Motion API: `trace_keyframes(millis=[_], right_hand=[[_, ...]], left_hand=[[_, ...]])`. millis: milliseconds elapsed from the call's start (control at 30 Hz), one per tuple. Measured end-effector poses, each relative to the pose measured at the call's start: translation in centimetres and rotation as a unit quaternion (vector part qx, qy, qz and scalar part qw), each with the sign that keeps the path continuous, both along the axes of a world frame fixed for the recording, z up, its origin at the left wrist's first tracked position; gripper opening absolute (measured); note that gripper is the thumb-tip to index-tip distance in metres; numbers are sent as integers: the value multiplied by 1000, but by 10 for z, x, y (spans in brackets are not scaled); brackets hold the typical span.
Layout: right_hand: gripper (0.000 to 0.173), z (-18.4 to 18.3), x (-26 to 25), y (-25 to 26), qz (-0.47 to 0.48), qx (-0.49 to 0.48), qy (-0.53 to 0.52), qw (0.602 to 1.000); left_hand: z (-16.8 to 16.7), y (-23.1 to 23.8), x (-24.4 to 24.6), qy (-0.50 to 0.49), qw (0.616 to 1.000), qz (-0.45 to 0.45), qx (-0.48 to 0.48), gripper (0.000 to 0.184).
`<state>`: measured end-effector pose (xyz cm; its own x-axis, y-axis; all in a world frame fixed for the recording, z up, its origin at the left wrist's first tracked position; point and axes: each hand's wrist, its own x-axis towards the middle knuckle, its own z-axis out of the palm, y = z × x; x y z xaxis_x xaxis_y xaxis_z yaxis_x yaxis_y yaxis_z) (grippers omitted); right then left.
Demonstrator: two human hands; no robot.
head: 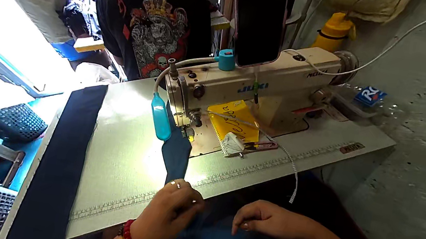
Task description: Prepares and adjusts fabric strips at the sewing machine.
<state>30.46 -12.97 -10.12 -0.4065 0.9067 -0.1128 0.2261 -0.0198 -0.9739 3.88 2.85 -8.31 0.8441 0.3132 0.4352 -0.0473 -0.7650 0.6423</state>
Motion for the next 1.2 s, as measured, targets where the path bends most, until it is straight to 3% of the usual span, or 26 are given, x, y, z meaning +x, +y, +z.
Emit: trace_keyframes(millis=[67, 133, 267, 333, 433, 500, 567, 733, 833, 900, 967, 1100, 1200], right_hand=[[24, 12, 8, 2, -47, 47, -145, 987], [28, 30, 21, 16, -124, 58, -282, 950], [17, 28, 46, 57, -296, 188, -389, 852], [19, 21, 57, 78, -291, 204, -444, 823], [26, 14, 67, 92, -248, 115, -518, 811], [22, 11, 67, 88, -255, 80, -528, 806], [18, 7, 65, 77, -261, 111, -533, 797], [30, -8, 61, 62, -206, 176, -596, 756], [24, -8, 60, 59, -276, 257, -572, 728], [25, 10, 45, 61, -338, 272, -528, 730], [26, 36, 20, 61, -351, 258, -465, 771], [34, 72, -27, 67, -253, 275, -371, 850], [30, 87, -51, 79, -187, 294, -362, 864]], left_hand=[[3, 5, -8, -19, 998, 26, -48, 11], [5, 10, -13, -29, 996, 51, -69, 11], [12, 19, -15, -39, 993, 86, -73, 10], [17, 20, -15, -37, 992, 98, -65, 12], [26, 24, -17, -44, 990, 115, -62, 13], [33, 27, -20, -48, 987, 133, -72, 12], [41, 31, -22, -46, 984, 152, -80, 8], [58, 33, -23, -31, 981, 171, -86, 6], [66, 32, -21, -38, 981, 165, -91, 6], [70, 30, -20, -43, 981, 160, -101, 5], [72, 29, -20, -38, 981, 160, -99, 6], [72, 29, -18, -17, 985, 160, -62, 7], [70, 27, -14, -6, 987, 162, -11, 9]])
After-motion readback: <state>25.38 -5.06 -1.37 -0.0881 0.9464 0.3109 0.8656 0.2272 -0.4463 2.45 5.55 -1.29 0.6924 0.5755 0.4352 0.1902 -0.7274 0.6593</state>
